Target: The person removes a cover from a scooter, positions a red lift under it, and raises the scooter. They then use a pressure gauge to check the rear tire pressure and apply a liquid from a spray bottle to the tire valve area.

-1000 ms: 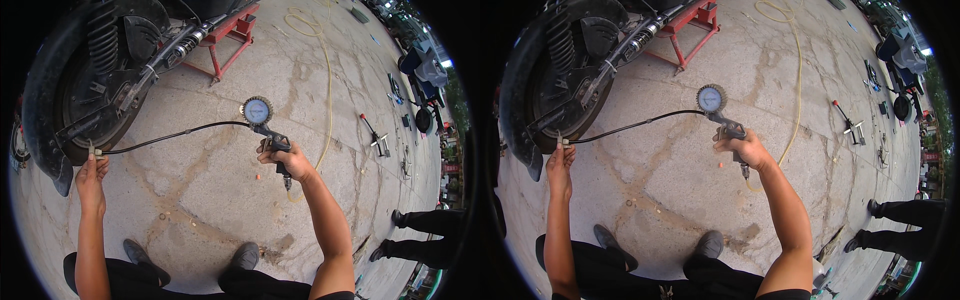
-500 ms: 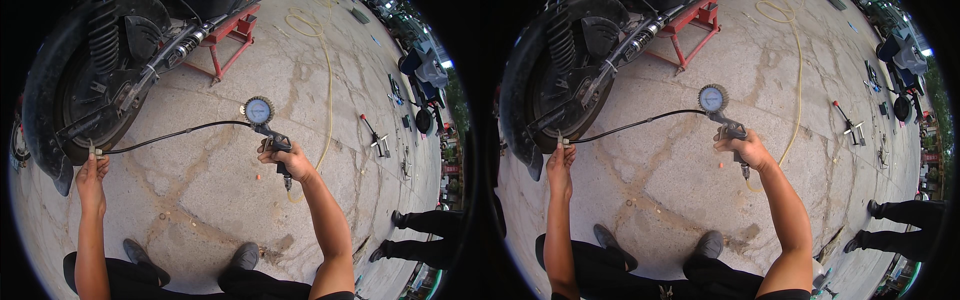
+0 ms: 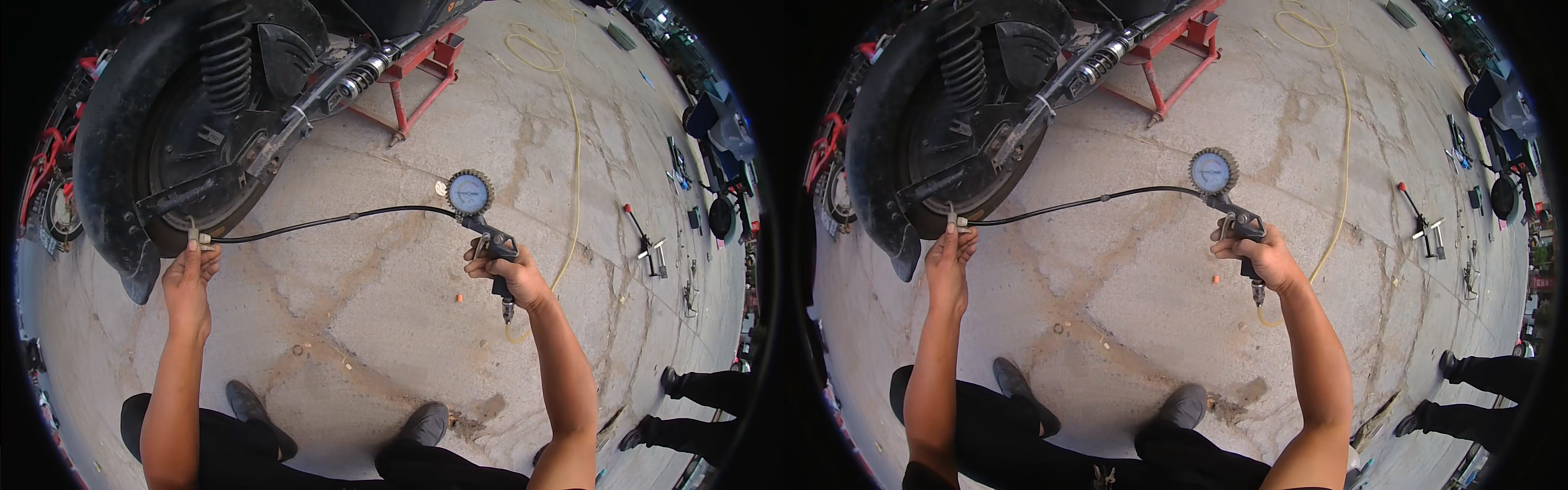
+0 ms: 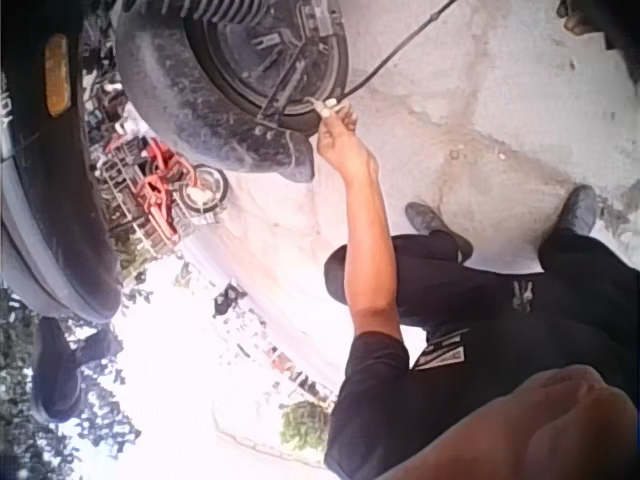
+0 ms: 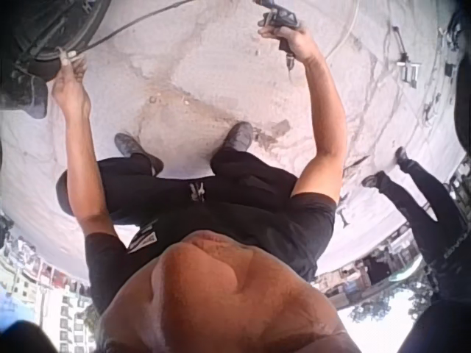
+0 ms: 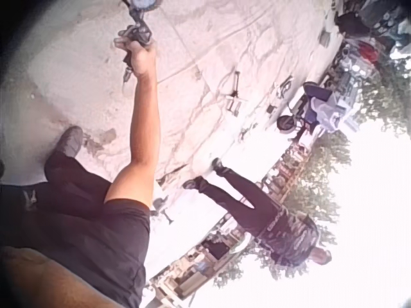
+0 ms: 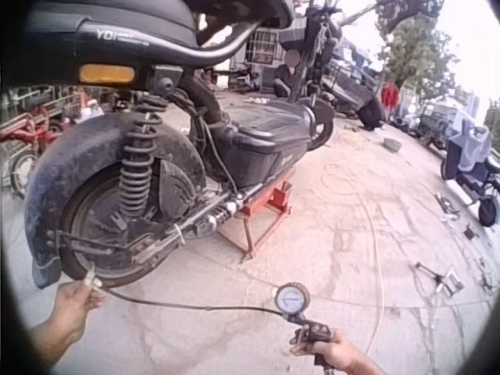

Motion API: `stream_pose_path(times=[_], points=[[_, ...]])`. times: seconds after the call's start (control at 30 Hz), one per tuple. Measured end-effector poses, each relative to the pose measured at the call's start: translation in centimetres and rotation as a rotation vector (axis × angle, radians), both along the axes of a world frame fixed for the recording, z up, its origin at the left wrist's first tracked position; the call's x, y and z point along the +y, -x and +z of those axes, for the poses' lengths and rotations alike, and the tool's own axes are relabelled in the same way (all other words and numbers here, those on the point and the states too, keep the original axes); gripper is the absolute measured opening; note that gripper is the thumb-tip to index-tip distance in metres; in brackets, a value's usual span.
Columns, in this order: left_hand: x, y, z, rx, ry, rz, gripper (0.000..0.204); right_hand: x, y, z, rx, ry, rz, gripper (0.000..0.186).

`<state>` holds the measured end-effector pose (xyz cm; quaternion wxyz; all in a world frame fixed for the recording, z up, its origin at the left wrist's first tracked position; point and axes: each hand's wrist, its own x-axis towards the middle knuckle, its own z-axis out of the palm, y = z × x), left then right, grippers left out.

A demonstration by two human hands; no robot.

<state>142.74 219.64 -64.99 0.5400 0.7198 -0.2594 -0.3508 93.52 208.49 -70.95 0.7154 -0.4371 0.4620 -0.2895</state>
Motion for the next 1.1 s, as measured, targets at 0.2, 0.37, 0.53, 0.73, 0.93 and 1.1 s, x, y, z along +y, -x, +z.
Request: stream_pose_path(times=[0.2,0.37,0.53,0.73,0.93,1.1], points=[[0.2,-0.4,-0.3,0.011,0.012,-0.017,0.036,0.1,-0.5,0.3,0.002,0.003,0.009,0.039],[0.2,-0.1,-0.3,0.047,0.04,0.011,0.038,0.2,-1.1,0.8,0.026,-0.016,0.015,0.038],[0.2,0.0,-0.3,0.091,0.044,0.001,0.037,0.2,-0.9,0.6,0.031,-0.012,0.021,0.038],[0.2,0.6,0.2,0.086,0.036,0.016,0.034,0.1,-1.0,0.6,0.047,-0.007,0.037,0.038],[0.3,0.1,-0.5,0.069,0.062,0.014,0.033,0.1,-1.2,0.5,0.049,-0.018,0.042,0.038],[0.2,0.4,-0.6,0.061,0.072,0.011,0.033,0.1,-1.3,0.7,0.054,-0.009,0.046,0.038]])
